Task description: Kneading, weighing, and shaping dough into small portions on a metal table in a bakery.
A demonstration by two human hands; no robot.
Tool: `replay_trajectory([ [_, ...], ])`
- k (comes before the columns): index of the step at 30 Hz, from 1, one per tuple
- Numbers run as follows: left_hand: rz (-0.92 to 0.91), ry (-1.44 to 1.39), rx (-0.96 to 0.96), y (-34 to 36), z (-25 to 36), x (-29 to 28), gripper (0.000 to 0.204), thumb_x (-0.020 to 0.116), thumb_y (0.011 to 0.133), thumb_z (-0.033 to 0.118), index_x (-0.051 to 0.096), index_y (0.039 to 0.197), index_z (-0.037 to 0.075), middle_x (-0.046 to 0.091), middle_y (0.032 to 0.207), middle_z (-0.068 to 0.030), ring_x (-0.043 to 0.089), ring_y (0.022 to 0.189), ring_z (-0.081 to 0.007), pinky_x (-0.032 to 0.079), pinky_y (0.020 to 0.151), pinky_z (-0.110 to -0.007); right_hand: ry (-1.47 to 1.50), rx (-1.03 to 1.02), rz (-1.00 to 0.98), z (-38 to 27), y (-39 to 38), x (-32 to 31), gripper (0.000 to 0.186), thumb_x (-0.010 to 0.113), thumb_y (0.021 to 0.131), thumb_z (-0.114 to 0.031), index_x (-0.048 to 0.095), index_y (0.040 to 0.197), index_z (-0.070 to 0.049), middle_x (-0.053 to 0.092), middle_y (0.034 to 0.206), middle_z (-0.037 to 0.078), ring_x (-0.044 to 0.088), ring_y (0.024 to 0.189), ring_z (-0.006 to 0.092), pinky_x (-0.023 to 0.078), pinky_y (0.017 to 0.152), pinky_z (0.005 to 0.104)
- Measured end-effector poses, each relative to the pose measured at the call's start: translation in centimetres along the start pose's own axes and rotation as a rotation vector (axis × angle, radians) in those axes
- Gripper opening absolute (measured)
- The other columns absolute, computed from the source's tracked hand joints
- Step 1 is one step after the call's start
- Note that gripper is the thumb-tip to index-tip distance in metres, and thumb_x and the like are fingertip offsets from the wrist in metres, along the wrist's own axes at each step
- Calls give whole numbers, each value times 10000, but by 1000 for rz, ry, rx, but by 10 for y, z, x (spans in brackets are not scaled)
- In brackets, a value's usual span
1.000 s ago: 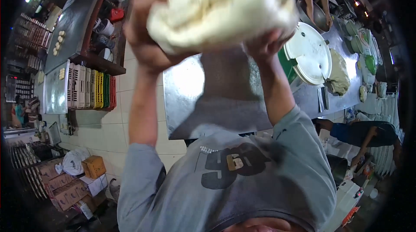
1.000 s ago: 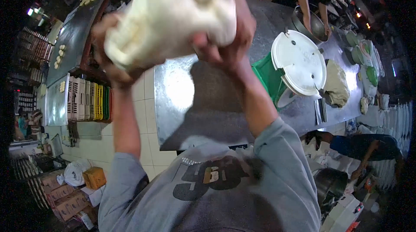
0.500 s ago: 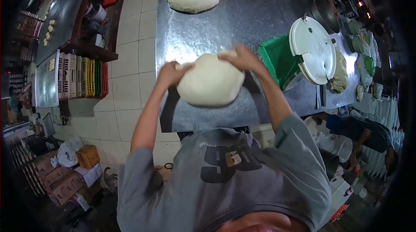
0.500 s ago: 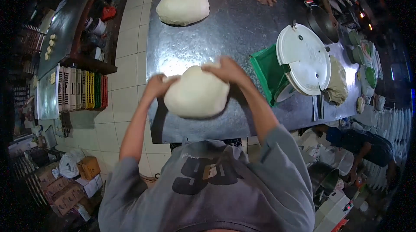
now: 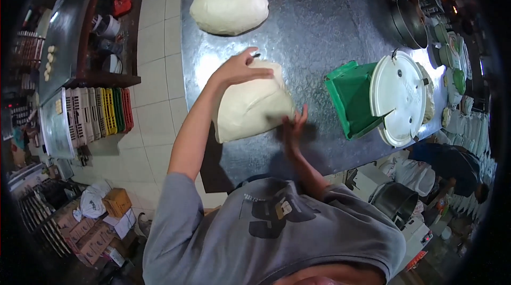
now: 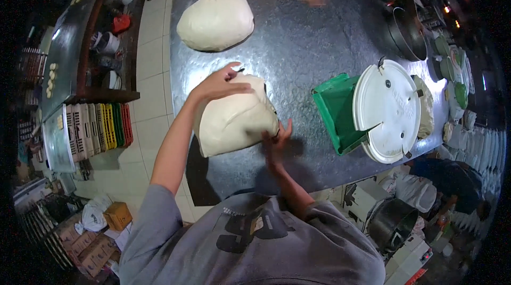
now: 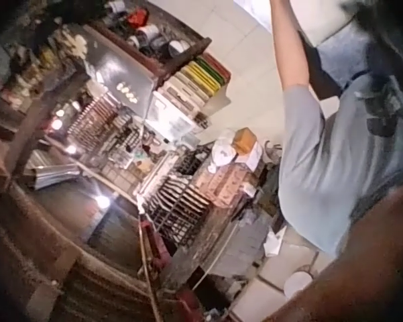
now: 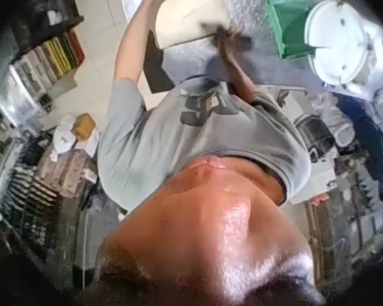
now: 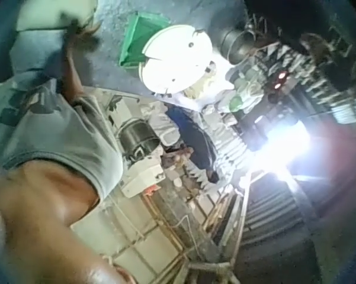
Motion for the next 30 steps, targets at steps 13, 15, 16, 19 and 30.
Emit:
replay_trajectory([
  [13, 263, -152, 483, -193, 205, -66, 621, 785, 696, 556, 685, 1020, 35, 701, 936, -101, 681, 801, -281, 520, 776, -384, 455, -64, -341, -222, 19, 124, 527, 456, 1006, -401, 454, 1351, -3, 537, 1318, 136, 545, 1187, 234, 441, 1029, 393],
  [15, 538, -206, 658, -265, 221, -77, 639, 842, 656, 503, 663, 1049, 32, 684, 958, -89, 664, 844, -249, 469, 838, -400, 388, -507, -369, -305, 0, 115, 435, 492, 977, -338, 548, 1221, 18, 586, 1197, 145, 575, 1092, 252, 453, 970, 386],
  [16, 711, 216, 811, -304, 233, -75, 662, 850, 647, 488, 643, 1077, 29, 670, 977, -78, 649, 870, -232, 424, 875, -400, 110, -987, -416, -347, -28, 109, 418, 544, 934, -336, 584, 1145, 24, 617, 1106, 145, 600, 1014, 264, 469, 914, 381],
  [19, 875, 264, 1017, -344, 197, -26, 737, 879, 614, 431, 585, 1140, 5, 604, 1099, -116, 563, 1043, -265, 340, 946, -408, -152, -1482, -452, -362, -82, 80, 439, 724, 769, -420, 683, 895, -2, 681, 842, 137, 654, 709, 315, 517, 677, 364],
  [30, -24, -62, -215, -294, -45, 145, 584, 720, 773, 525, 706, 973, -23, 700, 895, -229, 697, 868, -329, 529, 786, -411, -1369, 20, -881, -137, -121, -27, 748, 668, 770, -627, 628, 1160, 10, 640, 1139, 253, 625, 1073, 382, 498, 891, 411],
])
Point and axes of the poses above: each hand's wrist, its own y-axis towards the middle knuckle, its own x-axis out of the palm, z = x × y, the point moved 8 cm from there along y, towards the middle knuckle
